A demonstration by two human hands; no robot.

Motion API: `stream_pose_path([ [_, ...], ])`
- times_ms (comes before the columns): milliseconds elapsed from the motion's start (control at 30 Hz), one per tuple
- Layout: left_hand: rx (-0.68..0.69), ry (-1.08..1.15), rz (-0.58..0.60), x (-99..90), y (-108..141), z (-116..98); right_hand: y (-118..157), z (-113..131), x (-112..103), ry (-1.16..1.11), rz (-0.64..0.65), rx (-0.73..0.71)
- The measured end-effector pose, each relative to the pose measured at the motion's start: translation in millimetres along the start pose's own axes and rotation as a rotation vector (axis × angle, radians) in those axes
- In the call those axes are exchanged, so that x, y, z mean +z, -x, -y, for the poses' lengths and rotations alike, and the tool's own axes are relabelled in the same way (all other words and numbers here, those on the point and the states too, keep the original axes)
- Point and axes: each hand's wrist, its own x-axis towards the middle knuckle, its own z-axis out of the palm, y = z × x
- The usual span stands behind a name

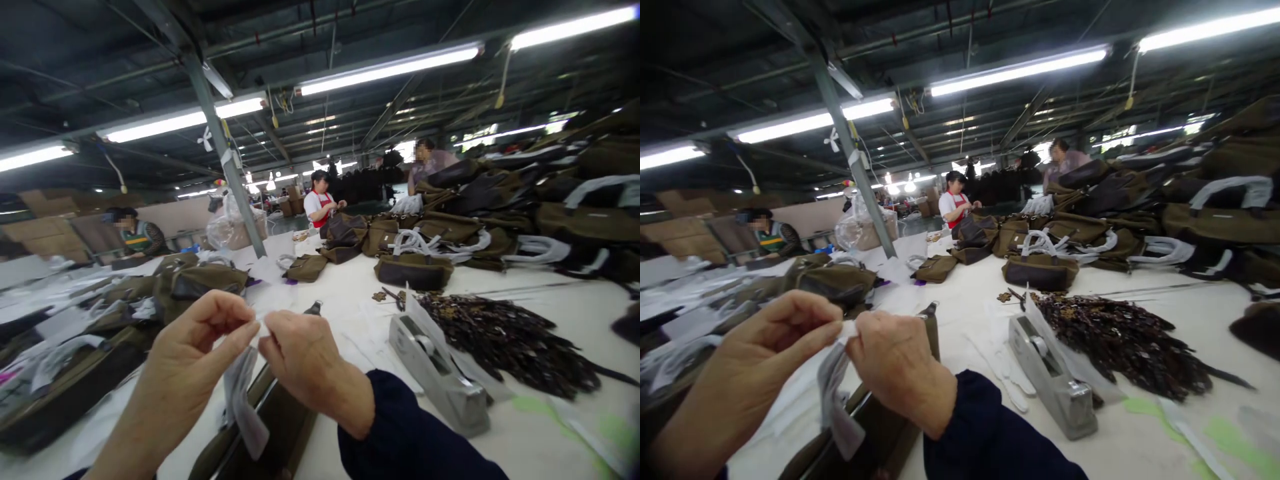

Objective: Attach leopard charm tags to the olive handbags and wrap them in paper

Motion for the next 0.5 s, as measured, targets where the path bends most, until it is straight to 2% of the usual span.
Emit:
stream_pose_path([
  [100, 0.037, -0.167, -0.006, 3.9, 4, 6, 6, -5, 6, -0.174, -0.031, 0.038],
  [167, -0.017, -0.286, 0.071, 8.8, 8, 17, 16, -11, 15, -0.419, -0.069, 0.118],
  [267, -0.127, -0.353, 0.187, 17.6, 14, 35, 35, -18, 40, -0.94, -0.031, 0.472],
  [333, -0.166, -0.336, 0.192, 22.2, 17, 42, 44, -21, 60, -1.283, 0.017, 0.707],
  [367, -0.178, -0.306, 0.187, 23.7, 17, 44, 46, -21, 70, -1.413, 0.03, 0.771],
  [433, -0.199, -0.189, 0.195, 25.6, 16, 44, 45, -21, 88, -1.567, 0.035, 0.79],
  [500, -0.227, -0.007, 0.231, 26.7, 15, 43, 35, -19, 102, -1.631, 0.051, 0.753],
])
